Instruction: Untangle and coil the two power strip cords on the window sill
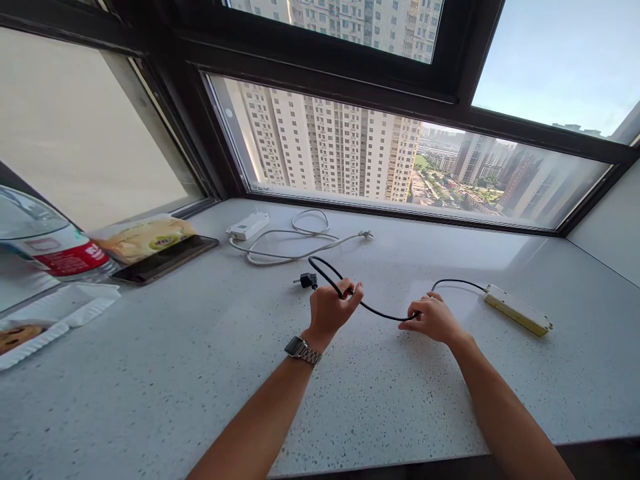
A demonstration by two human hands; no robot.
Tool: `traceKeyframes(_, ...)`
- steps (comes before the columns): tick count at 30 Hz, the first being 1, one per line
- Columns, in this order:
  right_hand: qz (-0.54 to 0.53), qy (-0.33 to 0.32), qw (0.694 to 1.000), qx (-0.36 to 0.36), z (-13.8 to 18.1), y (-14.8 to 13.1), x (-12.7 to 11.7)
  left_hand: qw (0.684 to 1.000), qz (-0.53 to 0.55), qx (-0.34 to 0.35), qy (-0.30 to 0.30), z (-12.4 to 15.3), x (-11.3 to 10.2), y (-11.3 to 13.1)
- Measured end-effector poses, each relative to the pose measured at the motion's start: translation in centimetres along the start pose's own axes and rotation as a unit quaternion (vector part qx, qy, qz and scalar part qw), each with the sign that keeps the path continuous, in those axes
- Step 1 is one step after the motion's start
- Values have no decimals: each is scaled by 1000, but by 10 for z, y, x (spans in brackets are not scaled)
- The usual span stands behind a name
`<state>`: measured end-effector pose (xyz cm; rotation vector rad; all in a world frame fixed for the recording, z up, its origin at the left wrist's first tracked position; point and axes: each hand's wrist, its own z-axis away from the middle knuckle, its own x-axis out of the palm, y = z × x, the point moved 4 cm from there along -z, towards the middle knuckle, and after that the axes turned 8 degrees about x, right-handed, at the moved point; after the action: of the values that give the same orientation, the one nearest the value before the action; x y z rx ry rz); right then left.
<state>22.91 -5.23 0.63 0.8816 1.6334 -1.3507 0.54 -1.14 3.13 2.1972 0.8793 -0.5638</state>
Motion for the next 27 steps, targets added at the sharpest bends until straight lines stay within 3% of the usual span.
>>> traceKeyframes(5, -26, 57, 998, 1, -3, 41, -21, 998, 12, -12, 59, -3, -12, -8)
traceKeyframes(8, -96, 49, 994, 9, -2, 60, -26, 996, 23, -9, 88, -3, -16, -13)
traceKeyframes(12, -203, 58, 977, -15, 1, 61, -31, 995, 3, -50, 83, -4, -13, -21)
traceKeyframes(16, -264, 93, 960, -21, 3, 51, -32, 997, -22, -66, 42, -4, -6, -24)
traceKeyframes(23, -262, 158, 952, 24, 2, 39, -21, 995, 56, 86, -11, -1, 2, 2)
traceKeyframes(27, -285, 177, 942, 2, 4, 35, -23, 978, 112, 146, -97, 1, 11, 16)
